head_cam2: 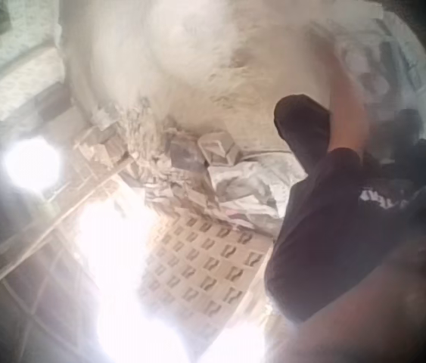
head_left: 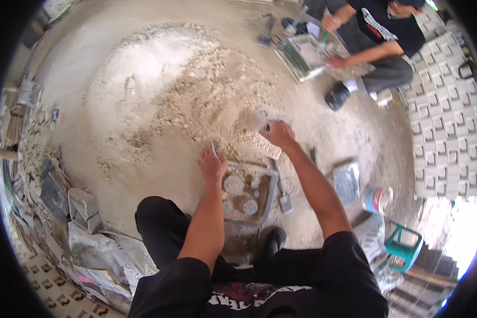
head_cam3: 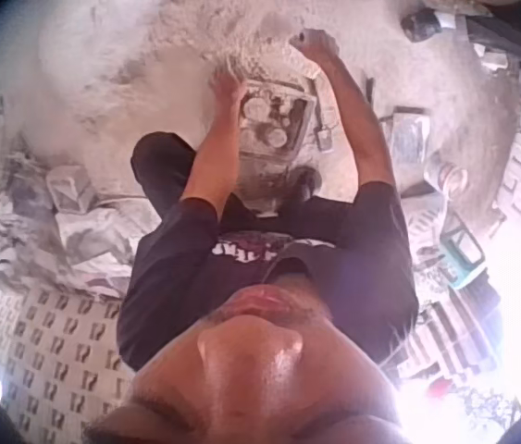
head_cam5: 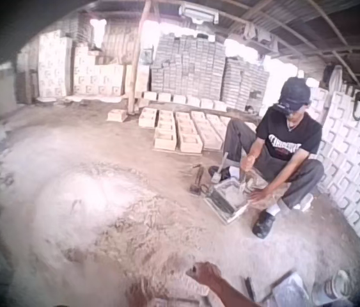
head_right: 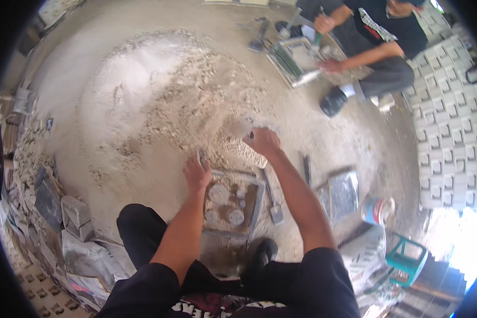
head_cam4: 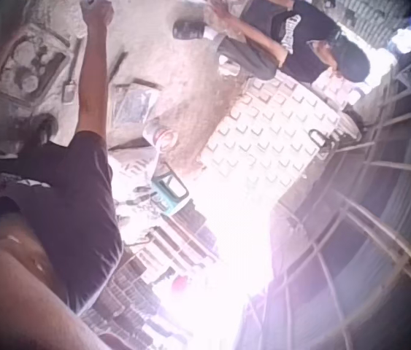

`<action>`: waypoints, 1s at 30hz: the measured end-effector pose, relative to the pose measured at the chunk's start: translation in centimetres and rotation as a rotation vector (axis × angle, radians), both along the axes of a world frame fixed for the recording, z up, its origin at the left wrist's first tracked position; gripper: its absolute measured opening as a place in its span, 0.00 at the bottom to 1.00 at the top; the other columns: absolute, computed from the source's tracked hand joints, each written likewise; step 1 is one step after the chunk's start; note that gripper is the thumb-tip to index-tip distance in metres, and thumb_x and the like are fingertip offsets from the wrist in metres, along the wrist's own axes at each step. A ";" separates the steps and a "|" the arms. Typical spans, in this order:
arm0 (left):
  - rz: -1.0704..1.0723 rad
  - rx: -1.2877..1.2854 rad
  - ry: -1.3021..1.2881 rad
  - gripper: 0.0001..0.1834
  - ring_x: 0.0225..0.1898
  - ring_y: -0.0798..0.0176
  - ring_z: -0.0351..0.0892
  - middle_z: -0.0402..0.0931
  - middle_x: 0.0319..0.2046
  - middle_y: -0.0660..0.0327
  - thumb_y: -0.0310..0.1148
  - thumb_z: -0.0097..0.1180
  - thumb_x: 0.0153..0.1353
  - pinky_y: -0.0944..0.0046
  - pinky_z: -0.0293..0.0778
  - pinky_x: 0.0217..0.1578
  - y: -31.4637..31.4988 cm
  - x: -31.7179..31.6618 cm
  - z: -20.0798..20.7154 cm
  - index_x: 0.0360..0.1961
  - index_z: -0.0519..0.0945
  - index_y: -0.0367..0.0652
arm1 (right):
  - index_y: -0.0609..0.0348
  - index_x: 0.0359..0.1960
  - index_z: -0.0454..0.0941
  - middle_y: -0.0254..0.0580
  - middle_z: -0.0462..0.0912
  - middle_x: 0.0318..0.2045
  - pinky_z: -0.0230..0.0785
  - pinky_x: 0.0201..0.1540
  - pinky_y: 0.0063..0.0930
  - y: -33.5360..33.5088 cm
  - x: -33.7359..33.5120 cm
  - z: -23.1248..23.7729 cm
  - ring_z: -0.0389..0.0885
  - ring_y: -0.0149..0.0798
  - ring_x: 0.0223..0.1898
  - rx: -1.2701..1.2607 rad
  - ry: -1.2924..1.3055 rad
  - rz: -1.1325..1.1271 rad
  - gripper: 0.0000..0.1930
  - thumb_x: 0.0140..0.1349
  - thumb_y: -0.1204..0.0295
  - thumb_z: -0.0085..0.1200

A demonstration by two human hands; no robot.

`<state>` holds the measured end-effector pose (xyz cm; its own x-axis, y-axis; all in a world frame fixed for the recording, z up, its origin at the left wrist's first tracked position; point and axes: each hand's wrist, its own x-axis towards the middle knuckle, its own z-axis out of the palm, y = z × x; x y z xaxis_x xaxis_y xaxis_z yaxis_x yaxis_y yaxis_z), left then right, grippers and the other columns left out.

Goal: The person uses a wooden mold and a small metal tool to form bricks from a pile of sandy material on the ground, pressing the material into the mold by hand and smoothing it.

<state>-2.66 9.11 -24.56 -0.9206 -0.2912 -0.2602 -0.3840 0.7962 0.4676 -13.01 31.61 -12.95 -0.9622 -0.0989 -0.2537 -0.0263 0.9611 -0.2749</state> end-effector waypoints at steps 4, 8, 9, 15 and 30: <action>-0.010 0.002 0.062 0.30 0.69 0.49 0.58 0.61 0.67 0.50 0.48 0.42 0.67 0.41 0.54 0.65 0.0 0.2 -0.1 0.66 0.65 0.44 | 0.55 0.31 0.81 0.54 0.82 0.30 0.73 0.40 0.47 3.0 5.7 4.7 0.81 0.57 0.34 -0.011 0.003 -0.045 0.19 0.51 0.52 0.55; -0.064 0.025 0.104 0.30 0.70 0.50 0.56 0.60 0.68 0.50 0.48 0.38 0.69 0.42 0.50 0.67 0.3 0.3 0.8 0.66 0.64 0.41 | 0.55 0.30 0.81 0.54 0.83 0.30 0.74 0.39 0.47 6.6 13.3 7.2 0.82 0.57 0.34 0.109 -0.058 -0.032 0.19 0.50 0.51 0.56; -0.113 0.013 0.135 0.30 0.71 0.51 0.54 0.59 0.68 0.50 0.48 0.37 0.70 0.43 0.48 0.68 0.2 1.3 0.5 0.66 0.63 0.41 | 0.55 0.31 0.82 0.54 0.83 0.30 0.74 0.40 0.47 6.8 15.4 7.7 0.82 0.56 0.34 0.149 -0.102 -0.004 0.20 0.50 0.51 0.55; -0.400 -0.043 0.424 0.32 0.74 0.55 0.44 0.51 0.71 0.53 0.48 0.30 0.72 0.49 0.38 0.72 2.5 7.4 0.8 0.70 0.56 0.40 | 0.51 0.34 0.86 0.47 0.85 0.31 0.76 0.43 0.44 7.8 22.2 6.5 0.84 0.49 0.36 0.295 -0.277 0.108 0.20 0.51 0.50 0.56; -0.786 0.005 0.430 0.33 0.74 0.54 0.43 0.48 0.72 0.51 0.47 0.34 0.72 0.51 0.37 0.72 7.7 16.3 0.6 0.70 0.53 0.37 | 0.50 0.45 0.84 0.39 0.84 0.47 0.77 0.47 0.37 -0.5 25.8 4.2 0.83 0.43 0.49 0.378 -0.263 0.047 0.17 0.54 0.62 0.63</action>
<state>13.61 16.84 -23.99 -0.8723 0.4643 0.1532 0.4800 0.7535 0.4493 12.80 31.07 -8.76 -0.8569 0.0057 -0.5154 -0.0484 0.9946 0.0915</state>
